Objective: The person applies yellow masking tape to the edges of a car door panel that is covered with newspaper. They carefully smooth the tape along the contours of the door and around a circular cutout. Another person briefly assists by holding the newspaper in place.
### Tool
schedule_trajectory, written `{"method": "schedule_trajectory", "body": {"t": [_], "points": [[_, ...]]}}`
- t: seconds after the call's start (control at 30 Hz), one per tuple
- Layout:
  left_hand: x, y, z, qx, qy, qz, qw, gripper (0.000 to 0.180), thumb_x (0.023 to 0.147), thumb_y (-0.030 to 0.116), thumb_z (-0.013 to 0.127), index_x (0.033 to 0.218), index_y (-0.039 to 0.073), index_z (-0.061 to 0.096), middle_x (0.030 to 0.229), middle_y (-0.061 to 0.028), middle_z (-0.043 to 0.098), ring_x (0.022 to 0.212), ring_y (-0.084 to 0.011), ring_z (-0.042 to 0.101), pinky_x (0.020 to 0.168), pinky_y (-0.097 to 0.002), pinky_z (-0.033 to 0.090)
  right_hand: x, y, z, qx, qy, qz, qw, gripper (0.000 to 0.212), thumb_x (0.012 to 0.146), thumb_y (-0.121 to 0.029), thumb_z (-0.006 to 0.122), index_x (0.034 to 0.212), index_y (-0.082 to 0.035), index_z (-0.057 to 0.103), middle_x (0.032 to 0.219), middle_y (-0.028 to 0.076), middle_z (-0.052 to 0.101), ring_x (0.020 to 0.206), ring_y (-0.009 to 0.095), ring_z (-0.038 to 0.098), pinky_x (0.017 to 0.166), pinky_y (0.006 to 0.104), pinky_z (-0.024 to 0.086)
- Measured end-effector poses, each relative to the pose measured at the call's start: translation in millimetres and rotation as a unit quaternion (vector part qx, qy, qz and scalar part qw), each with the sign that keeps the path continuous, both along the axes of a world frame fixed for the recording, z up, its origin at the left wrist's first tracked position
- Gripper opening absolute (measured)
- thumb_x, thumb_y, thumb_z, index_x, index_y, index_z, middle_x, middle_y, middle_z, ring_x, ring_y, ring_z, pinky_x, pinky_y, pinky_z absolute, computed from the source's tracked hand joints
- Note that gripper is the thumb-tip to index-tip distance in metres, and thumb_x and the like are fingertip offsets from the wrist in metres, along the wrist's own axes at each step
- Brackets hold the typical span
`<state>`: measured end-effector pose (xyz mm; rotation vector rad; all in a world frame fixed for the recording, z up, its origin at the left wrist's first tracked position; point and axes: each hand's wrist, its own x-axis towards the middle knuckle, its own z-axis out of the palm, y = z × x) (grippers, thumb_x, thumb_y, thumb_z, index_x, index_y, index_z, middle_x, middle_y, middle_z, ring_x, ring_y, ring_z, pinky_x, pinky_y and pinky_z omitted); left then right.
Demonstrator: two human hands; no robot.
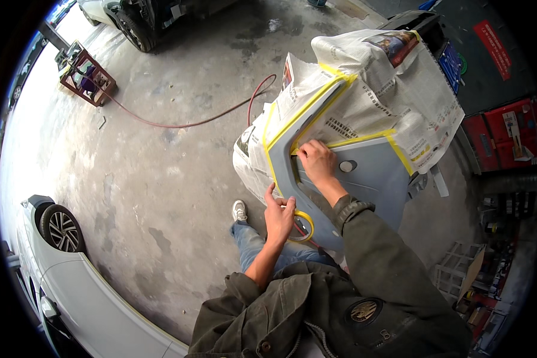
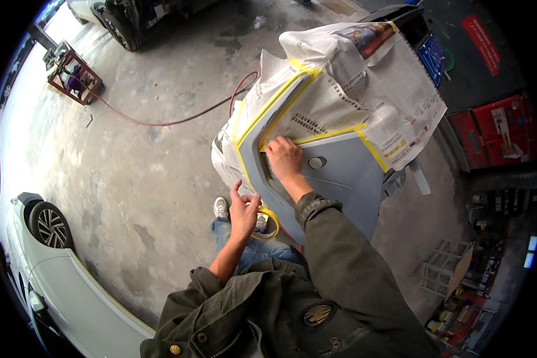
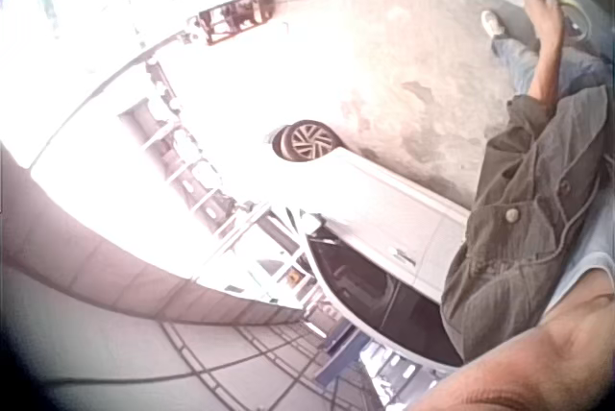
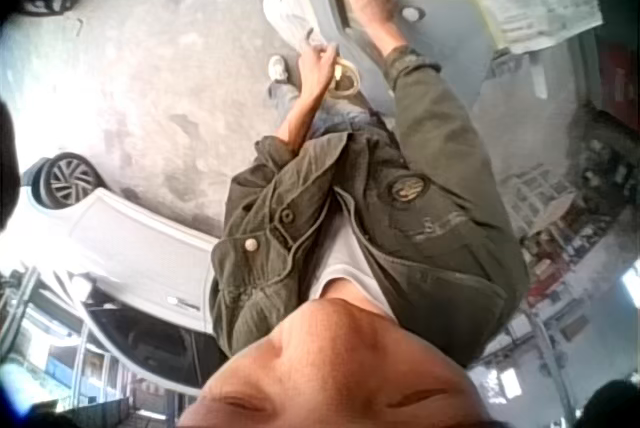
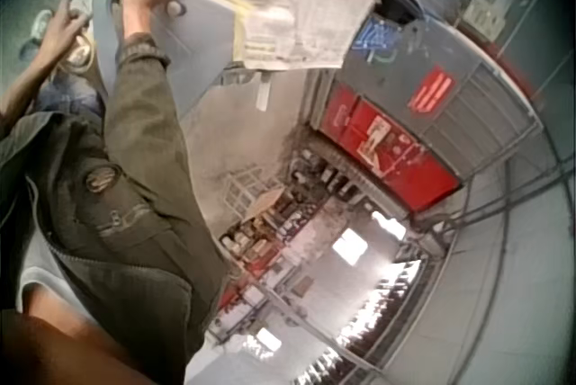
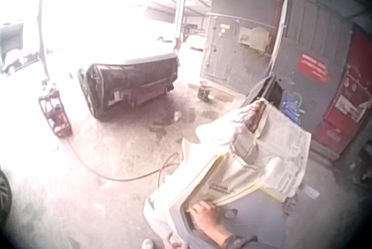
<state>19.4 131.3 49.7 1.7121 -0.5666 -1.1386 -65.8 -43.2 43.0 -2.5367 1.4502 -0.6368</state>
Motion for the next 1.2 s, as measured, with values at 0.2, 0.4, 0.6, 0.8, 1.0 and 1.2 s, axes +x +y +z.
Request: {"method": "schedule_trajectory", "body": {"t": [0.2, 0.4, 0.6, 0.8, 1.0, 1.2], "points": [[6, 2, 3, 0.007, 0.015, 0.009, 1.000, 0.068, 0.093, 0.015, 0.066, 0.148, -0.002, 0.030, 0.079, -0.0101, 0.071, 0.072, -0.0199, 0.069, 0.070, -0.0326, 0.054, 7, -1, -5, -0.015, 0.057, -0.014, 0.998, 0.015, 0.079, -0.022, 0.077, 0.081, -0.012, 0.066, 0.088, 0.002, 0.063, 0.090, 0.026, 0.065, 0.070, 0.0429, 0.054], [12, 2, 7, 0.014, 0.019, 0.004, 1.000, 0.066, 0.094, 0.014, 0.066, 0.147, -0.003, 0.031, 0.080, -0.0069, 0.069, 0.073, -0.0136, 0.065, 0.072, -0.0278, 0.052, 7, -9, -11, -0.051, 0.095, 0.006, 0.994, 0.021, 0.075, -0.024, 0.081, 0.081, -0.012, 0.066, 0.089, 0.003, 0.064, 0.090, 0.025, 0.066, 0.069, 0.0420, 0.056], [15, 2, 3, 0.008, 0.018, 0.004, 1.000, 0.064, 0.093, 0.014, 0.066, 0.146, -0.001, 0.034, 0.080, -0.0073, 0.070, 0.075, -0.0152, 0.066, 0.073, -0.0289, 0.053, 5, -17, -1, -0.057, 0.160, 0.025, 0.985, 0.027, 0.074, -0.034, 0.083, 0.082, -0.013, 0.067, 0.084, 0.004, 0.067, 0.079, 0.026, 0.070, 0.065, 0.0412, 0.057], [17, 6, 0, 0.006, 0.016, 0.009, 1.000, 0.063, 0.094, 0.016, 0.066, 0.146, 0.000, 0.035, 0.082, -0.0097, 0.072, 0.074, -0.0171, 0.069, 0.071, -0.0304, 0.054, -3, -29, 13, -0.030, 0.159, -0.012, 0.987, 0.031, 0.075, -0.041, 0.081, 0.077, -0.013, 0.068, 0.076, 0.006, 0.070, 0.070, 0.028, 0.072, 0.062, 0.0415, 0.057], [22, 8, -4, -0.004, 0.034, 0.023, 0.999, 0.060, 0.094, 0.016, 0.066, 0.144, 0.000, 0.037, 0.080, -0.0095, 0.071, 0.074, -0.0160, 0.068, 0.072, -0.0302, 0.054, -3, -20, 13, -0.014, 0.096, -0.050, 0.994, 0.027, 0.079, -0.038, 0.079, 0.076, -0.013, 0.068, 0.077, 0.007, 0.070, 0.071, 0.030, 0.071, 0.063, 0.0433, 0.056], [22, 3, 0, -0.019, 0.022, -0.005, 1.000, 0.060, 0.094, 0.013, 0.066, 0.143, -0.001, 0.037, 0.081, -0.0060, 0.067, 0.076, -0.0125, 0.063, 0.072, -0.0269, 0.051, 5, -11, -3, -0.038, 0.189, 0.033, 0.981, 0.012, 0.082, -0.026, 0.073, 0.079, -0.015, 0.069, 0.078, 0.007, 0.071, 0.072, 0.027, 0.073, 0.062, 0.0417, 0.057]]}}
